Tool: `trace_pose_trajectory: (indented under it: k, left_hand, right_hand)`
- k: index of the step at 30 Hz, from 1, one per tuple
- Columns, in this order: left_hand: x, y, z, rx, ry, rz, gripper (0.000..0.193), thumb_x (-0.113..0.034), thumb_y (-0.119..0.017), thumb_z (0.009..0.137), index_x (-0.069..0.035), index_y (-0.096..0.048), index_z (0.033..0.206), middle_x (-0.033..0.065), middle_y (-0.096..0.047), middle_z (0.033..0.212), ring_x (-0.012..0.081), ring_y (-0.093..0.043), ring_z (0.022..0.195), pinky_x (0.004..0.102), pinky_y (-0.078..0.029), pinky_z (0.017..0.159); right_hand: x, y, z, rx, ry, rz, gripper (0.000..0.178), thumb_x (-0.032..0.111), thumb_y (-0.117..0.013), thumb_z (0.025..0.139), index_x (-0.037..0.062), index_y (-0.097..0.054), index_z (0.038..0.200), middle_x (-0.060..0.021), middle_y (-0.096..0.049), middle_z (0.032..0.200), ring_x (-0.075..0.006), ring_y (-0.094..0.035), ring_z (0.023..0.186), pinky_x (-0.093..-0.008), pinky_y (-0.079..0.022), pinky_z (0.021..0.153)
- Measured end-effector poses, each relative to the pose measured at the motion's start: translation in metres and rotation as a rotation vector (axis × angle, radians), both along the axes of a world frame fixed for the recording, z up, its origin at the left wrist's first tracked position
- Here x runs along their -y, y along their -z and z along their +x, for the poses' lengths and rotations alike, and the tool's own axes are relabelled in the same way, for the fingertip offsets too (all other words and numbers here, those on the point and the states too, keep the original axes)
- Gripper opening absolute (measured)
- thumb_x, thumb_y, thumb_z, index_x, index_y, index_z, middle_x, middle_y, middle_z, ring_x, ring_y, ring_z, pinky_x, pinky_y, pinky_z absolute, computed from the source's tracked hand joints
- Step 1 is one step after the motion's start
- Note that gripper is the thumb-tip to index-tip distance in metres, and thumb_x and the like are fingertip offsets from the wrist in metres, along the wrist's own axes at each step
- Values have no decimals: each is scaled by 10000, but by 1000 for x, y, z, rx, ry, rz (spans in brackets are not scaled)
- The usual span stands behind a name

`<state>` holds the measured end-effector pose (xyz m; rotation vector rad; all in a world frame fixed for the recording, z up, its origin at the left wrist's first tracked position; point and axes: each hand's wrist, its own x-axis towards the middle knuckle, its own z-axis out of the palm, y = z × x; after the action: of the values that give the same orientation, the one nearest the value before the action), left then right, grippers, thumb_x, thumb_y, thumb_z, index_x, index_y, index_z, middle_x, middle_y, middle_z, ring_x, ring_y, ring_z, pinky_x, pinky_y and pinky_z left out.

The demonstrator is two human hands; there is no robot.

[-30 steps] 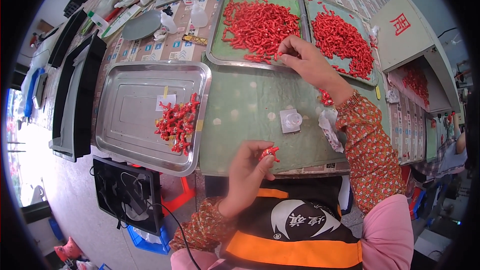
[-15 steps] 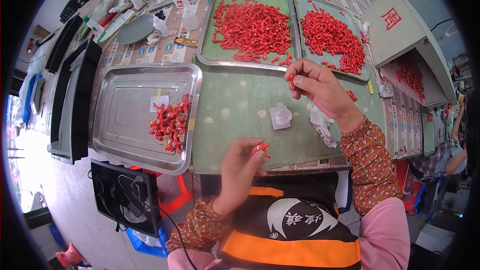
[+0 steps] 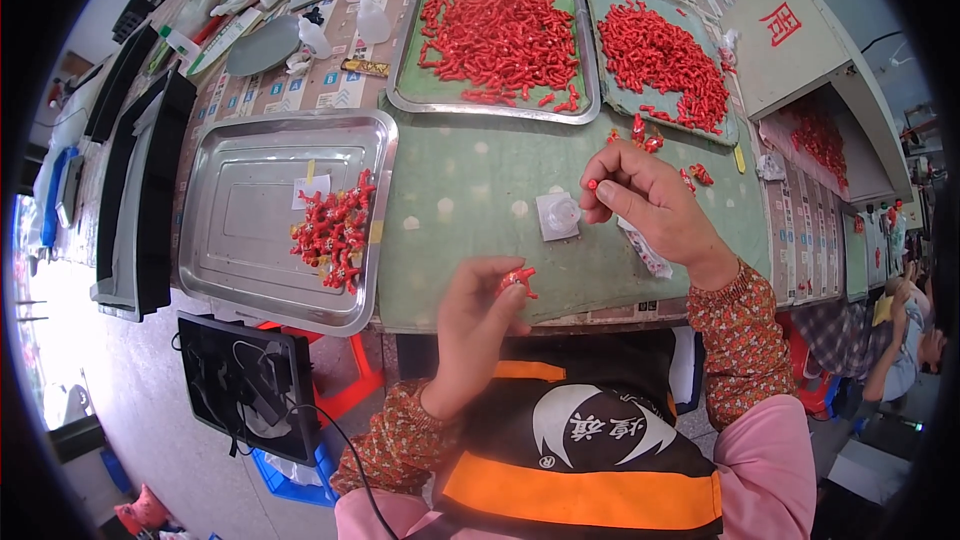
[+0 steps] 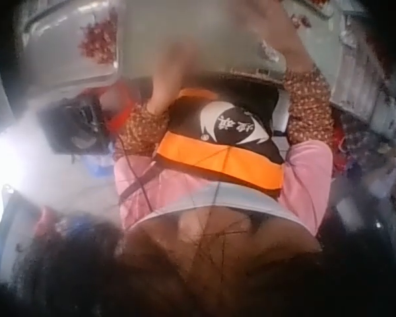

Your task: The person assembles small red plastic components by hand at a workbench.

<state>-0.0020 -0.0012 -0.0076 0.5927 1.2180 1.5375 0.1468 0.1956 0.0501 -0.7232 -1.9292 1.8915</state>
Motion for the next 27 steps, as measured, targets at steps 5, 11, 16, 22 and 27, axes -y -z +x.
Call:
trace_pose_trajectory:
  k: [5, 11, 16, 22, 27]
  left_hand:
    - [0, 0, 0, -17, -12, -1, 238, -76, -576, 979, -35, -544, 1212, 19, -583, 1019, 70, -573, 869, 206, -560, 619]
    - [-2, -2, -1, -18, 0, -5, 251, -82, -567, 984, -31, -540, 1228, 19, -584, 1026, 68, -573, 873, 203, -559, 627]
    - [-2, 0, 0, 12, -18, 2, 235, -78, -576, 978, -29, -536, 1205, 15, -581, 1018, 57, -562, 859, 201, -557, 629]
    - [-1, -1, 0, 32, -20, 11, 232, -72, -576, 977, -32, -531, 1200, 15, -582, 1018, 56, -558, 860, 198, -554, 631]
    - [-1, -1, 0, 30, -21, 6, 232, -70, -575, 977, -31, -530, 1202, 16, -580, 1026, 60, -559, 868, 198, -554, 633]
  right_hand:
    - [7, 3, 9, 38, 4, 71, 123, 52, -526, 983, 12, -563, 1093, -27, -590, 975, -84, -590, 861, -235, -513, 774]
    - [22, 7, 5, 76, 159, 550, 154, -37, -608, 900, 6, -580, 1045, -58, -613, 877, -122, -609, 764, -265, -495, 706]
    - [22, 9, 4, 107, 85, 967, 189, -49, -656, 839, 13, -594, 1006, -109, -608, 869, -260, -622, 756, -333, -498, 664]
    - [29, 17, 0, 88, 95, 1193, 255, -64, -687, 789, 14, -577, 1006, -129, -605, 880, -325, -617, 772, -387, -504, 648]
    - [31, 20, -2, 64, 112, 1202, 298, -75, -695, 779, 8, -558, 1030, -136, -607, 893, -323, -620, 781, -390, -511, 660]
